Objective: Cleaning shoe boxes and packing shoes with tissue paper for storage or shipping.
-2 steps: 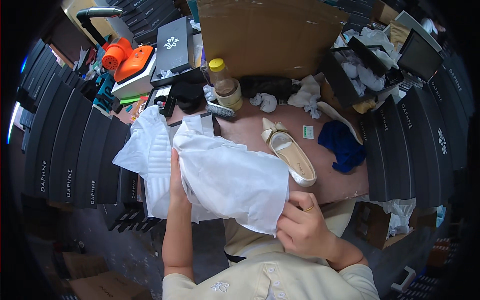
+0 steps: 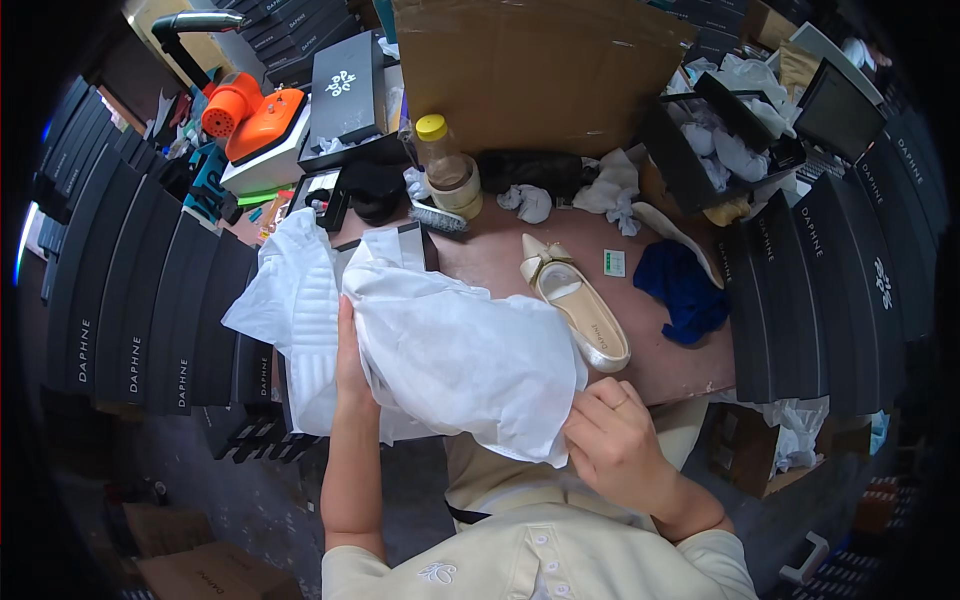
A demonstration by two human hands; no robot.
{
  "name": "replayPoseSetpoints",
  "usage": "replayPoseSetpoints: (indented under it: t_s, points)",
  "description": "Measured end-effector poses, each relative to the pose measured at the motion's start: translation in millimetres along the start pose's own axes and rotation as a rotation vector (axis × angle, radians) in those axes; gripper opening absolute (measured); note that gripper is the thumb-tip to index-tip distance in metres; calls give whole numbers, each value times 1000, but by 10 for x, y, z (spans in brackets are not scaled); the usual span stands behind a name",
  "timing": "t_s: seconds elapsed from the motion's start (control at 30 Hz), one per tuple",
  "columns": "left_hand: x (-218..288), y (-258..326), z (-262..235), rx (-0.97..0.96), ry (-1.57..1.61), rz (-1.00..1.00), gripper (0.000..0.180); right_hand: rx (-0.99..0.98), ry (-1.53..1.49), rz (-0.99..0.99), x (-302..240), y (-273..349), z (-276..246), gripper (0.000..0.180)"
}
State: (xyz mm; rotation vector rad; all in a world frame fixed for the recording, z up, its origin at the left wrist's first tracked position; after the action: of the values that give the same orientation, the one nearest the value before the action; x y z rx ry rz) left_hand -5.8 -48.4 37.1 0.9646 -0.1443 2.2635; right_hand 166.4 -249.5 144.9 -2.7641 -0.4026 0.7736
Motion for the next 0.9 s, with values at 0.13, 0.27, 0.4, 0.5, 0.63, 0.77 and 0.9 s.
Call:
replayPoseSetpoints:
  t_s: [0.13,0.27,0.4,0.5,0.63,0.77,0.9]
  points:
    - [-39,11,-83,119,-137,-10,58,-137,-70,-66,22,-32,163,14]
    - [-90,18,-47,99,-116,-23,60,-161,-268,-185,124,-174,422,29]
    - [-163,121,-214,114,-122,-46,58,-59,-557,-74,154,-319,617,29]
    - [-43,326,-42,-381,-582,-99,56,-110,-758,15,325,-200,882,31]
    - [-72,343,-146,-318,-633,-384,52,-262,-1222,216,556,-96,740,45]
    - [-55,224,-255,-235,-555,-178,36,76,-898,164,741,142,545,37]
    - [311,167,-422,-34,-398,13,28,-6,-1128,115,862,282,44,21]
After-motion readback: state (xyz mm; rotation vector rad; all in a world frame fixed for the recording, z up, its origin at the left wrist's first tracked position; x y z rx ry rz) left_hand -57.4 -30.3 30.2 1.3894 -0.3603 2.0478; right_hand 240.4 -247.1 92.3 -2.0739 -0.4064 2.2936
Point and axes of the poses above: each hand's wrist, its own y-axis away from the middle knuckle, its own z-axis out of the palm, x = y × z, the point moved 6 cm from there along -y, towards the middle knuckle, and after that the axes turned 9 degrees about -x, right-handed, at the moved point
